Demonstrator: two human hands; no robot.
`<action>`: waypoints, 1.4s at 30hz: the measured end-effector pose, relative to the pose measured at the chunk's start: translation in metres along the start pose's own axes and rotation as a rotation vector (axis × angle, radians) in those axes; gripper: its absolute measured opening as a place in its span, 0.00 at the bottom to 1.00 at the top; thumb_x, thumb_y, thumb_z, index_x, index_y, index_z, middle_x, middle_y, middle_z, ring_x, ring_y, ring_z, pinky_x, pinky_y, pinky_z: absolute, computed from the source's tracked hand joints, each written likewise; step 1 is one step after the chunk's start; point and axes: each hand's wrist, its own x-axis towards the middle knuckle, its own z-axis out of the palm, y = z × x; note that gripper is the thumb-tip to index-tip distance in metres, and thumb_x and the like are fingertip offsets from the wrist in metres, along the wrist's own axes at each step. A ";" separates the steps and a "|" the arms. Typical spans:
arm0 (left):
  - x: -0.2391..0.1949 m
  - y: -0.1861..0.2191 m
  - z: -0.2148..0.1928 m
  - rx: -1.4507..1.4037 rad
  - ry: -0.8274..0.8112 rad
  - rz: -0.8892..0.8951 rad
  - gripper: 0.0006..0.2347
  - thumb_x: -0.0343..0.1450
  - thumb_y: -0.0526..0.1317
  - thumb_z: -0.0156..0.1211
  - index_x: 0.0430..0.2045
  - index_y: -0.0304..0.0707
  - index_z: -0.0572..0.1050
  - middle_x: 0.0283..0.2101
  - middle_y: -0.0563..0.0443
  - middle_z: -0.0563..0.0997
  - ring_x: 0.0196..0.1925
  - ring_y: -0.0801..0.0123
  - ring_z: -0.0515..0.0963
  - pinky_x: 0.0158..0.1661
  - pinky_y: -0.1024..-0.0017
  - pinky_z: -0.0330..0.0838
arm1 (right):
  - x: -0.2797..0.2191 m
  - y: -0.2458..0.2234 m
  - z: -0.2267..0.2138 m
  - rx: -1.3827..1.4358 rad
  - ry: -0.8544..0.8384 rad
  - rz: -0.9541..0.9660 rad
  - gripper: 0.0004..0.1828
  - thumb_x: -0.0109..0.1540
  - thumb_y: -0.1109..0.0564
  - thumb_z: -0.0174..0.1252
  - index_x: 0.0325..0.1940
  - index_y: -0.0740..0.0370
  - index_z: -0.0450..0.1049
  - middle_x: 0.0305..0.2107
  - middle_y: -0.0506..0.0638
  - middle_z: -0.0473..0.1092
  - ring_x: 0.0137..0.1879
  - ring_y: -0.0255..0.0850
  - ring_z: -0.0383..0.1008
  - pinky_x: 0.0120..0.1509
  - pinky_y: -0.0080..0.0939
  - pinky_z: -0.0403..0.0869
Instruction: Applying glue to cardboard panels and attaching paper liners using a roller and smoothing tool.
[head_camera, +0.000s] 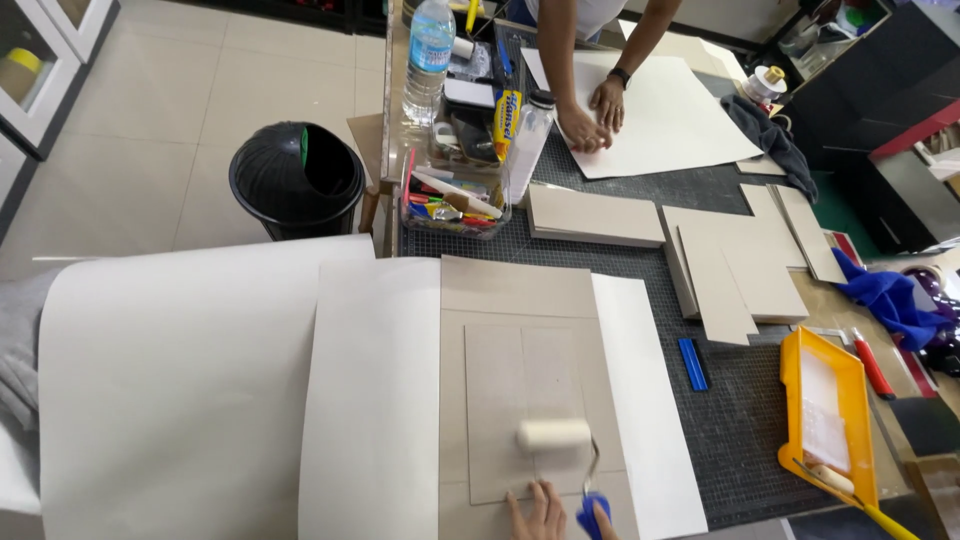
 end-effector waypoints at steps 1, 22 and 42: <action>0.000 0.000 0.007 0.033 0.108 -0.025 0.09 0.74 0.30 0.42 0.32 0.31 0.74 0.45 0.35 0.77 0.45 0.46 0.78 0.32 0.38 0.75 | 0.006 0.000 0.001 0.002 -0.020 0.004 0.34 0.61 0.38 0.48 0.72 0.17 0.52 0.34 0.51 0.80 0.37 0.53 0.82 0.38 0.43 0.76; 0.001 0.000 -0.005 -0.053 -0.092 -0.014 0.09 0.75 0.29 0.42 0.34 0.30 0.75 0.49 0.31 0.76 0.52 0.45 0.76 0.37 0.35 0.74 | 0.028 -0.147 -0.150 0.200 -0.221 0.137 0.30 0.67 0.50 0.43 0.76 0.35 0.54 0.28 0.58 0.75 0.18 0.47 0.68 0.25 0.45 0.77; 0.113 -0.106 0.026 -0.395 -0.464 -0.199 0.19 0.66 0.34 0.46 0.53 0.40 0.69 0.58 0.34 0.70 0.54 0.40 0.70 0.51 0.37 0.60 | -0.022 0.099 0.070 0.650 -0.086 0.419 0.31 0.62 0.45 0.49 0.69 0.31 0.51 0.41 0.43 0.68 0.46 0.39 0.73 0.53 0.38 0.71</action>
